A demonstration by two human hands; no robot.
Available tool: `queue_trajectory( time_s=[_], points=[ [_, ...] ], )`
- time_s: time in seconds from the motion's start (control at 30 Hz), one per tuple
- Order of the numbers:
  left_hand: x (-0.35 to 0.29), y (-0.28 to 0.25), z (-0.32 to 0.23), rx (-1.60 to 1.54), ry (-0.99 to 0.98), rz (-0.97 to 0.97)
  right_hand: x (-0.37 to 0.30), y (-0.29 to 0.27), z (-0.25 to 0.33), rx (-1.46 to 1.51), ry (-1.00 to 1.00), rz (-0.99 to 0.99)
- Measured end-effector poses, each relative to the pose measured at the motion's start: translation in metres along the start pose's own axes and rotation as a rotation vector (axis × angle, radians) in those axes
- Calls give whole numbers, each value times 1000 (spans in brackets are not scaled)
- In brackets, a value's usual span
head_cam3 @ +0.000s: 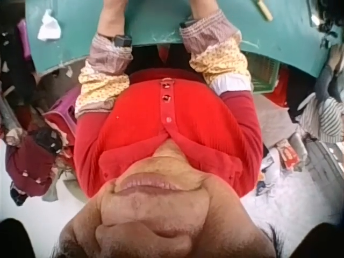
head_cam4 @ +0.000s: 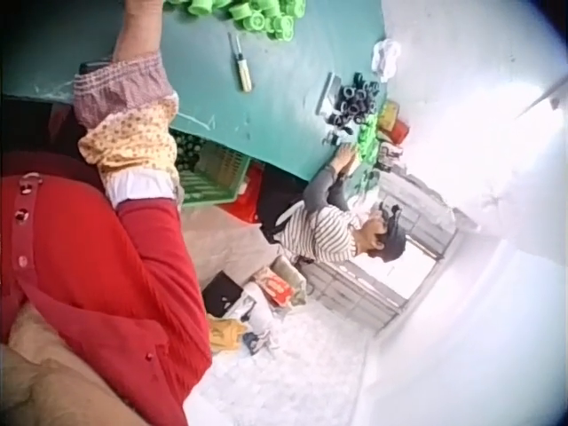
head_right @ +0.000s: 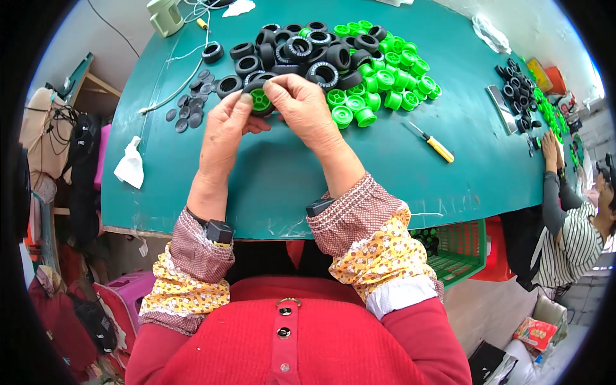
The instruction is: Manually assembling toy car wheels by fitting black rubber tires onto green plastic hubs.
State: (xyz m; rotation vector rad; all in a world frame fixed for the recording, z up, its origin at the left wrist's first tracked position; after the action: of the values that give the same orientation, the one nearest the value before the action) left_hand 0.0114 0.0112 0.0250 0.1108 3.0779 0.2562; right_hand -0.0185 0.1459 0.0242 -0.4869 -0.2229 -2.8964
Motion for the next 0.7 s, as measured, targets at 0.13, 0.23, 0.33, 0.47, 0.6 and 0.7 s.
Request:
queue_trajectory(
  time_s=[0.13,0.23,0.33,0.47,0.6,0.7],
  points=[
    [3,0,3,137,105,-94,-2,3,3,6,17,34],
    [4,-5,4,209,110,-146,-3,12,1,-30,-96,104],
    [5,-5,4,265,113,-208,-6,14,-8,-124,-182,113],
    [3,-8,3,438,169,-269,-12,21,1,-330,-225,118],
    [5,-11,2,583,323,-325,-13,22,4,-433,-287,108],
    [4,-10,0,28,44,-114,-10,19,5,115,-17,76]
  ],
)
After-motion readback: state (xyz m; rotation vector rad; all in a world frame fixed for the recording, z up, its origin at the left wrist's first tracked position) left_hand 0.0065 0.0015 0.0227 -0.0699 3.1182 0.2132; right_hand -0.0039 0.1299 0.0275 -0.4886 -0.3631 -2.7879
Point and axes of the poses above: each hand's wrist, its own x-axis towards the middle knuckle, its own y-axis out of the palm, z = x × y, the point moved 2 cm from there along x, towards the middle knuckle, and after that the axes turned 9 degrees about -y, right-handed, at the moved point
